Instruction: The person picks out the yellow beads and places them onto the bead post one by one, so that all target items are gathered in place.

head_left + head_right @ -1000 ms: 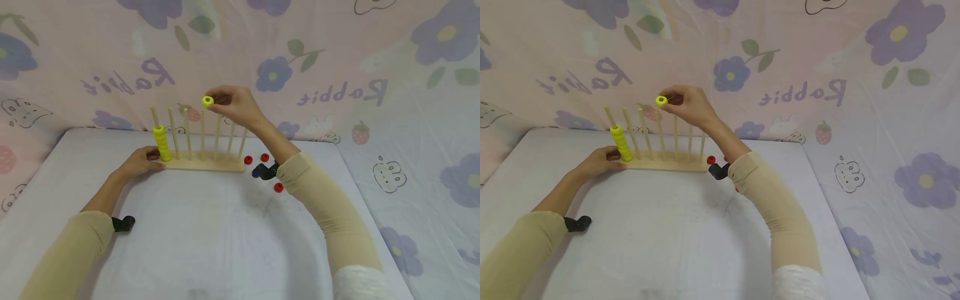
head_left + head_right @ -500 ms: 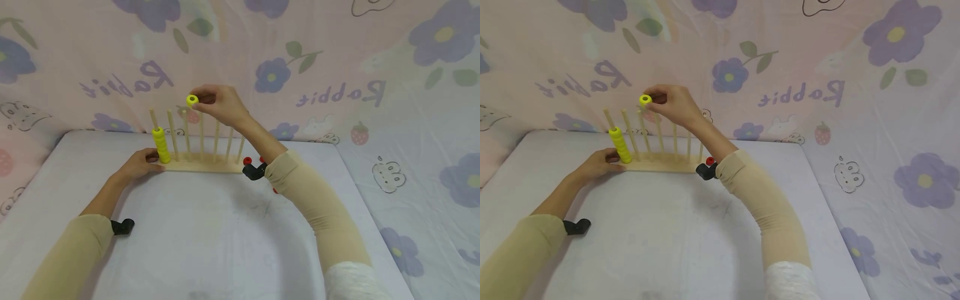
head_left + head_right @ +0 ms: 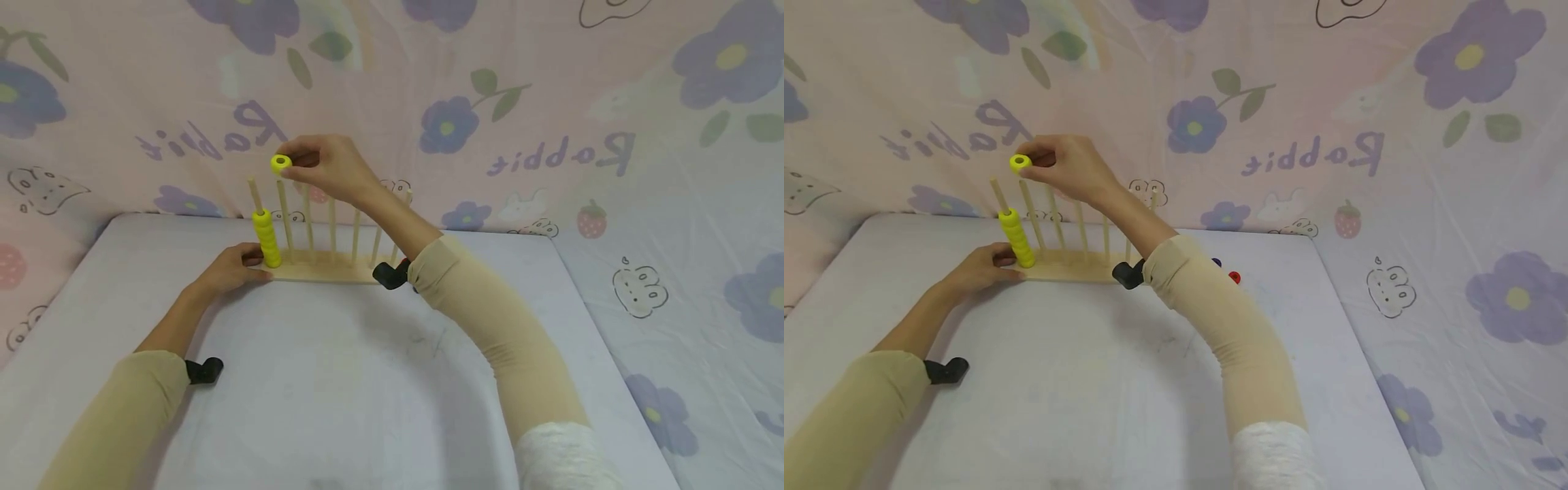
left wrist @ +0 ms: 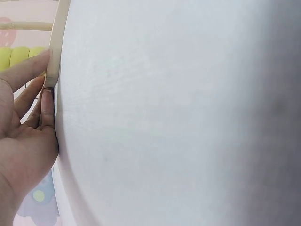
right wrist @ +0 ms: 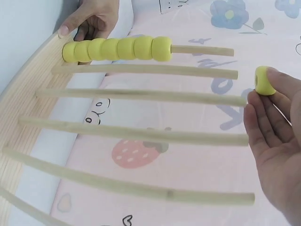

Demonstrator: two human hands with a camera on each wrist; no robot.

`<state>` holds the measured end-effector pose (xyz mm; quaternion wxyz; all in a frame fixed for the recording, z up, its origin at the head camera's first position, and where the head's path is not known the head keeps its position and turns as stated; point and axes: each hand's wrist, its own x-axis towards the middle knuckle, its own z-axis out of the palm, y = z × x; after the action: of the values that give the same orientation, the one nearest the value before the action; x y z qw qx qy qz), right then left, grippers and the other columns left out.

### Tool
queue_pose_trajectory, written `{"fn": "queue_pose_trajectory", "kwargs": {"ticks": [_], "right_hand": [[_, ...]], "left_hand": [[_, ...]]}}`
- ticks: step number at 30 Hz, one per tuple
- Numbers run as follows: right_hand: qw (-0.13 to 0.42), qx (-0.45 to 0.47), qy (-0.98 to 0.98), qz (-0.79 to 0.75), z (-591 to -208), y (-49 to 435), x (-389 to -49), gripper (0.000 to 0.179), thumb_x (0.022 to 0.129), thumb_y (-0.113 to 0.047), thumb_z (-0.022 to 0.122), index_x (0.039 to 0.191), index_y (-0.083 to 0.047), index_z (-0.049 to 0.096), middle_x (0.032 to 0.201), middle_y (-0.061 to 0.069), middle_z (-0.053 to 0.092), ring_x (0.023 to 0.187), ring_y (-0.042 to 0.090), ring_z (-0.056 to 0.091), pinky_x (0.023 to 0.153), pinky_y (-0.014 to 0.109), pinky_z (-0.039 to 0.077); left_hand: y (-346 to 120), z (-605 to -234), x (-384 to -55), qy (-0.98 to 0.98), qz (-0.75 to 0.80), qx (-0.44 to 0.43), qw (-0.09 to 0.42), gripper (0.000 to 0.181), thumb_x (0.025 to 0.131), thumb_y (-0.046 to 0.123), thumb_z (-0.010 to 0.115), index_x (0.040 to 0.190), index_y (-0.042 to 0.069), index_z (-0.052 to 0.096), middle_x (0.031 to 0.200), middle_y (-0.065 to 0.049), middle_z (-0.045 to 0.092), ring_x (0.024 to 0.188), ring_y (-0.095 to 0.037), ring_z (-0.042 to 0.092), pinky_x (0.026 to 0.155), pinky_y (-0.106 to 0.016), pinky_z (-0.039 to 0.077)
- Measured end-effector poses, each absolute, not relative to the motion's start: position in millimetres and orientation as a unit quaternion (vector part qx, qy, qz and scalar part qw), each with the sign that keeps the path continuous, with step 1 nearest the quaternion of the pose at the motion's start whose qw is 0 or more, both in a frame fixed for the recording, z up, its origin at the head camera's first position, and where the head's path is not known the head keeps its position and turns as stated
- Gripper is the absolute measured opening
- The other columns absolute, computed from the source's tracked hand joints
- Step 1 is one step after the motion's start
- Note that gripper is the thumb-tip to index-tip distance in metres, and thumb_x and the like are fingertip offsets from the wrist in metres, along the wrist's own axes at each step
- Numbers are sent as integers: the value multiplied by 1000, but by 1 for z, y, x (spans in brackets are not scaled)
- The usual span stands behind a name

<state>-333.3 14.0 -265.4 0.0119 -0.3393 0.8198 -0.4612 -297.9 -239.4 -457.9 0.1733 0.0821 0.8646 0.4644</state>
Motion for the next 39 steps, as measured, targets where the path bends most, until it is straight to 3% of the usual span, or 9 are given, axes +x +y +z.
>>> {"fn": "queue_pose_trajectory", "kwargs": {"ticks": [20, 39], "right_hand": [[30, -355, 847, -394, -265, -25, -336, 35, 90, -19, 75, 124, -10, 70, 112, -3, 73, 93, 0, 66, 84, 10, 50], [70, -329, 870, -361, -269, -33, -340, 30, 91, -22, 75, 120, -15, 72, 109, -8, 73, 97, -1, 64, 84, 10, 49]], "left_hand": [[-241, -458, -300, 865, 465, 87, 168, 82, 89, 17, 76, 150, -10, 28, 151, -31, 35, 137, -44, 39, 116, -53, 31], [-242, -460, -300, 862, 470, 75, 174, 85, 89, 22, 76, 151, -8, 28, 153, -28, 35, 139, -42, 37, 117, -53, 29]]}}
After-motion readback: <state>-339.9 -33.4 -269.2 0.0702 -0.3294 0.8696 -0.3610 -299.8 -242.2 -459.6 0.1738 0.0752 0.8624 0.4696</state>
